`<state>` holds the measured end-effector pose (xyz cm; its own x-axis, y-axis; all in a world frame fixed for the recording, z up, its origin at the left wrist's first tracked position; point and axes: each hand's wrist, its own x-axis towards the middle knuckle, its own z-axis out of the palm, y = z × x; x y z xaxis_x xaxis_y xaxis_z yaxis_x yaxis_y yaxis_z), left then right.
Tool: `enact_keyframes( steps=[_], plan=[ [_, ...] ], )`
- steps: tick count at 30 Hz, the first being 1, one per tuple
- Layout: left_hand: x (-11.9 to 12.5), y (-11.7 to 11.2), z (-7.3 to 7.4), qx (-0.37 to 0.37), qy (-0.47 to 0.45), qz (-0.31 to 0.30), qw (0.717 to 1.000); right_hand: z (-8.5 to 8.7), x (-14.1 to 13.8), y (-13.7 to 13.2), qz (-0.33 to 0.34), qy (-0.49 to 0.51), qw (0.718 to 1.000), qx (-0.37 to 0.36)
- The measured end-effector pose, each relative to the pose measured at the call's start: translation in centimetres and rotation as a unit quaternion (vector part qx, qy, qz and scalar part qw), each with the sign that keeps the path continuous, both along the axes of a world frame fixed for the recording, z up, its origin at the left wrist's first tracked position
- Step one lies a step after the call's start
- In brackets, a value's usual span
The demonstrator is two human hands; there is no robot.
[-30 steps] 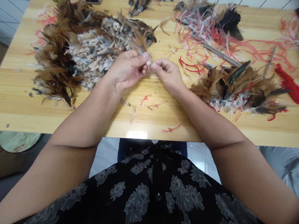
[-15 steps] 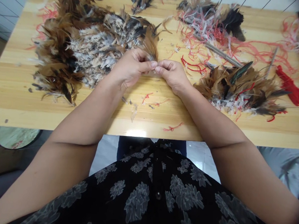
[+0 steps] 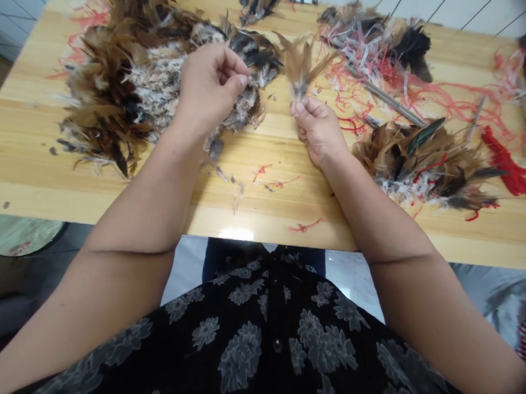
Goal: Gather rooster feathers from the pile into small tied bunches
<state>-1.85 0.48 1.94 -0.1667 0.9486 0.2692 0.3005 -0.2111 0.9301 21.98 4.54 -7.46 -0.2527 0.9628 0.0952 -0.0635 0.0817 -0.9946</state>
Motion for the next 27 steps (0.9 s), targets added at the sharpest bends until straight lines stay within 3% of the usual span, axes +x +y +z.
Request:
enact_keyframes(
  steps=[3,8,14,17,20,22,24,27],
  plan=[
    [-0.2,0.0,-0.5,-0.024,0.092,-0.016,0.995,-0.4,0.2,0.3,-0.015,0.007,1.000,-0.006],
    [0.0,0.4,-2.9,-0.129,0.077,-0.066,0.986,-0.2,-0.2,0.1,-0.032,0.005,0.999,0.016],
    [-0.8,0.5,-4.8,-0.104,0.094,-0.091,0.986,0.1,-0.9,-0.2,-0.039,0.003,0.999,0.010],
    [-0.4,0.1,-3.9,-0.115,0.178,-0.081,0.974,0.8,-1.0,-0.9,-0.046,-0.013,0.999,0.009],
    [0.5,-0.8,-2.1,-0.170,0.361,-0.077,0.914,1.6,-1.1,-1.8,-0.049,-0.034,0.998,0.016],
    [1.1,-1.2,-1.2,-0.184,0.419,-0.077,0.886,1.9,-1.1,-2.2,-0.049,-0.042,0.998,0.020],
    [1.4,-1.4,-1.0,-0.180,0.427,-0.077,0.883,2.0,-1.1,-2.4,-0.047,-0.044,0.998,0.024],
    [0.9,-1.0,-1.4,-0.154,0.382,-0.076,0.908,1.8,-1.0,-2.2,-0.046,-0.046,0.998,0.028]
  ],
)
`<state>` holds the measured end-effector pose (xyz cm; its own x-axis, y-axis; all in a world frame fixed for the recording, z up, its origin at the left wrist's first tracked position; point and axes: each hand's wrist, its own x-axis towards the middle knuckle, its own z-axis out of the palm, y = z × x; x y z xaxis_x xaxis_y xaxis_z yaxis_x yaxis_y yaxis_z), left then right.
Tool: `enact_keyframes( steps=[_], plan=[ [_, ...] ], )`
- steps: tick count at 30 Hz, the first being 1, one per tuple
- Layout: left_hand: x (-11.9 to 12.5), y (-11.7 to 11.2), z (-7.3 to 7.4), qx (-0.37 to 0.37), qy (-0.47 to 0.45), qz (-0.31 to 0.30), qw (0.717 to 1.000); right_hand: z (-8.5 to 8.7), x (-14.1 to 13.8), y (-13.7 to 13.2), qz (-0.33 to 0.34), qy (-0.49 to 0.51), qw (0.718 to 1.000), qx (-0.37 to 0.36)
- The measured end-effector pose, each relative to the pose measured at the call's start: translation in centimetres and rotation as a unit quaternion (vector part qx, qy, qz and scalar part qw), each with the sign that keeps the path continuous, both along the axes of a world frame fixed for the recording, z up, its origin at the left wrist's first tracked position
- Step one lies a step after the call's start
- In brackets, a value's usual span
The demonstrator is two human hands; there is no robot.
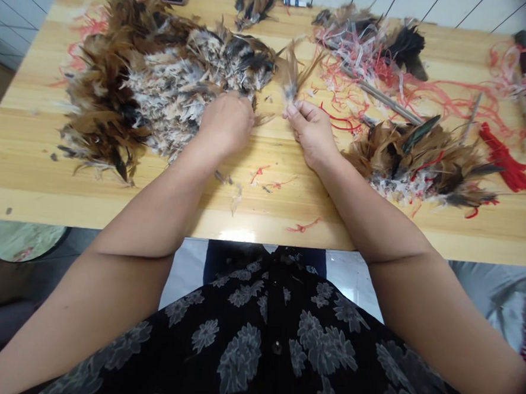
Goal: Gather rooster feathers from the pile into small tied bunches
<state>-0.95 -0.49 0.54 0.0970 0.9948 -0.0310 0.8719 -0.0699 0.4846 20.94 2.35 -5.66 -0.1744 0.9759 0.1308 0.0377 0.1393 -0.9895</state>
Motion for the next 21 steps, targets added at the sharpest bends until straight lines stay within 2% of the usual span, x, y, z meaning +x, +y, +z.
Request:
enact_keyframes(
  steps=[5,8,10,14,21],
  plan=[
    [-1.3,0.8,-0.3,0.075,-0.135,-0.004,0.988,-0.7,0.0,0.6,0.000,-0.002,1.000,-0.009],
    [-1.1,1.1,-0.3,0.097,-0.210,0.003,0.973,-1.0,0.0,0.9,0.001,0.002,1.000,-0.011],
    [-0.5,1.2,-0.6,0.073,-0.299,0.011,0.951,-1.1,0.0,0.9,0.003,0.002,1.000,-0.002],
    [1.2,1.1,-1.4,0.004,-0.459,0.010,0.889,-0.9,-0.1,0.5,0.001,0.000,1.000,0.021],
    [3.1,-0.2,-0.1,-0.075,-0.550,0.036,0.831,-0.6,-0.2,0.1,0.008,-0.004,1.000,0.006]
  ],
)
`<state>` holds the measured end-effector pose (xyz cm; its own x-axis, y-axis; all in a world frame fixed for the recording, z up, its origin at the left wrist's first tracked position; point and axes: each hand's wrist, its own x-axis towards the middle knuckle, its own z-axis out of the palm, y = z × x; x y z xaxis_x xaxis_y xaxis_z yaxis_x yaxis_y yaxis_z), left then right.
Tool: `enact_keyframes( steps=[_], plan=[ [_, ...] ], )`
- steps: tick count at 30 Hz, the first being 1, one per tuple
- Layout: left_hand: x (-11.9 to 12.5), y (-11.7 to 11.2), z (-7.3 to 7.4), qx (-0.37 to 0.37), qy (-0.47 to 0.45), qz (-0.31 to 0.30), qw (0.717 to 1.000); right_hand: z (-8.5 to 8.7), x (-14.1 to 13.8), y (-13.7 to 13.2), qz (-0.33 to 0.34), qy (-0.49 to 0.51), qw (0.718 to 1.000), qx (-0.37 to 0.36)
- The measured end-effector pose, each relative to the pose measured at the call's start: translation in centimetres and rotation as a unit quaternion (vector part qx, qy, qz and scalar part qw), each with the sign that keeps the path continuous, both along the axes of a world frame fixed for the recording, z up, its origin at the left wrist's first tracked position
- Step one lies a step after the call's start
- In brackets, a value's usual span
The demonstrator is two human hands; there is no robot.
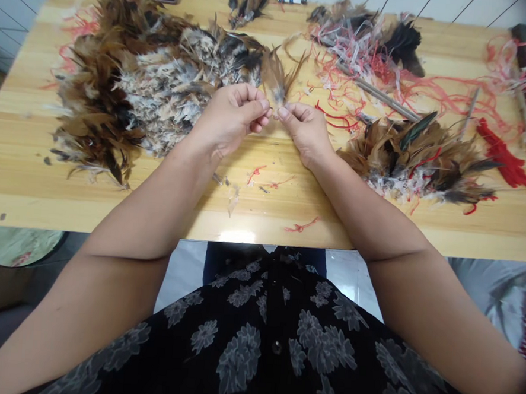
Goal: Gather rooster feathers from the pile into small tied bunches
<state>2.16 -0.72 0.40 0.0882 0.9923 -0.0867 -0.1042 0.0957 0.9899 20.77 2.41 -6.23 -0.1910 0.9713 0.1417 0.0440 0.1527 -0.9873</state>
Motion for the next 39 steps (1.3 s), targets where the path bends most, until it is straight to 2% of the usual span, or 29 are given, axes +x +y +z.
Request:
enact_keyframes(
  steps=[3,9,12,21,25,29,31,34,39],
  plan=[
    [0.0,0.0,0.0,0.003,-0.004,0.003,1.000,0.1,0.0,-0.1,0.003,0.003,1.000,-0.009],
    [-0.7,0.7,-1.8,0.044,0.040,0.010,0.998,0.5,-0.2,-0.2,0.005,0.013,1.000,-0.021],
    [-0.8,0.6,-2.2,0.066,0.064,0.012,0.996,0.5,-0.3,-0.1,0.019,0.009,1.000,-0.023],
    [0.0,-0.3,-1.2,0.086,0.137,0.007,0.987,1.5,-0.5,-0.6,0.005,-0.024,0.999,-0.043],
    [-1.1,0.1,-0.5,0.115,0.160,0.030,0.980,1.5,-0.5,-0.5,0.012,-0.017,0.999,-0.048],
    [-3.3,0.5,1.0,0.141,0.276,0.070,0.948,0.8,-0.4,-0.1,-0.001,-0.015,0.999,-0.041],
    [-4.1,0.8,1.2,0.110,0.364,0.049,0.924,0.5,-0.3,0.1,-0.011,-0.016,0.999,-0.035],
    [-4.6,1.3,0.4,0.074,0.440,0.004,0.895,0.2,-0.2,0.4,-0.015,-0.017,0.999,-0.027],
    [-4.5,1.9,-2.4,0.132,0.449,0.010,0.884,0.1,-0.1,0.4,-0.011,-0.022,0.999,-0.024]
  ],
)
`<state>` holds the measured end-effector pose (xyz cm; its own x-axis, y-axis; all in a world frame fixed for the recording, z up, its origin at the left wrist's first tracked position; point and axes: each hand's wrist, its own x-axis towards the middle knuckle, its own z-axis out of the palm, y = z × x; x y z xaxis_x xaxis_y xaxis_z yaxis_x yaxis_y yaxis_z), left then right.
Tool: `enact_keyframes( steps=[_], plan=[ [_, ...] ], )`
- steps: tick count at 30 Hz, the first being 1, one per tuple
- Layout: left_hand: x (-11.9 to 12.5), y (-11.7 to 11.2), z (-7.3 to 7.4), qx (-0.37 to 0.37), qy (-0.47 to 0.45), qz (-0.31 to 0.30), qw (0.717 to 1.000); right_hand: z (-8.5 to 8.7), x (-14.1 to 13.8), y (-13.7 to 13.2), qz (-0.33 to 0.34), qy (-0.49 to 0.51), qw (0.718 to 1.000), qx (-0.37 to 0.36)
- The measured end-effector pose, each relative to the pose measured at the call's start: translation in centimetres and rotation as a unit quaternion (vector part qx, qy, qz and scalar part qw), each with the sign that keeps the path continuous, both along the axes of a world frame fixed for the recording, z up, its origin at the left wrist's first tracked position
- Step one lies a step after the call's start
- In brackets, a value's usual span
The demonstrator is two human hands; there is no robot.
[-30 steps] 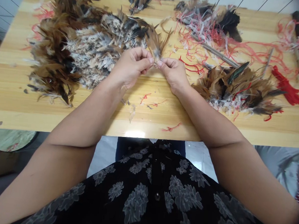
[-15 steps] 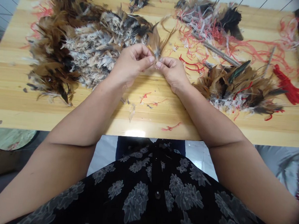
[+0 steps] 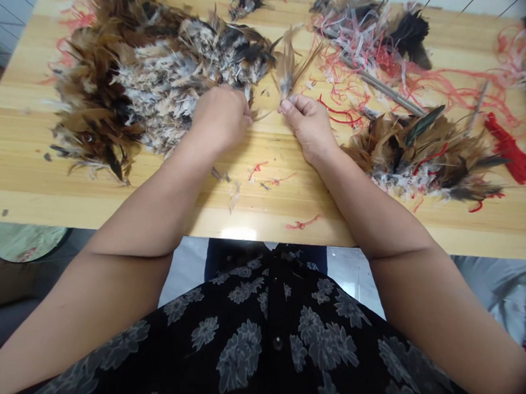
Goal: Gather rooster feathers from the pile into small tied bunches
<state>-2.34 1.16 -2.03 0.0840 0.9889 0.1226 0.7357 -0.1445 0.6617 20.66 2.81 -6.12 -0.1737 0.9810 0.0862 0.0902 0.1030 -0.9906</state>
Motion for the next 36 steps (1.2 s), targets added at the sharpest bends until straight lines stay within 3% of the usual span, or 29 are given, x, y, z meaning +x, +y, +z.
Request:
enact_keyframes(
  steps=[4,7,10,15,17,23,36],
  plan=[
    [0.3,-0.1,-1.3,0.020,0.046,-0.004,0.999,0.3,0.0,-0.2,-0.001,-0.003,1.000,0.001],
    [0.3,-0.1,-1.4,0.014,-0.013,-0.022,1.000,0.5,0.0,-0.4,-0.004,0.001,1.000,0.009],
    [0.1,-0.2,-0.3,0.007,-0.069,-0.036,0.997,0.6,-0.1,-0.5,-0.007,-0.001,1.000,0.012],
    [0.4,-0.9,2.7,0.013,-0.073,-0.011,0.997,0.7,-0.2,-0.5,-0.015,0.002,1.000,0.002],
    [0.8,-1.1,3.1,0.003,-0.125,-0.013,0.992,0.8,-0.3,-0.6,-0.016,0.008,1.000,0.003],
    [2.8,-1.0,1.1,-0.040,-0.320,-0.038,0.946,1.1,-0.5,-0.9,-0.021,0.001,1.000,-0.002],
    [4.1,-1.7,0.6,-0.023,-0.296,-0.060,0.953,0.8,-1.3,-1.3,-0.013,-0.026,0.999,0.015]
  ],
)
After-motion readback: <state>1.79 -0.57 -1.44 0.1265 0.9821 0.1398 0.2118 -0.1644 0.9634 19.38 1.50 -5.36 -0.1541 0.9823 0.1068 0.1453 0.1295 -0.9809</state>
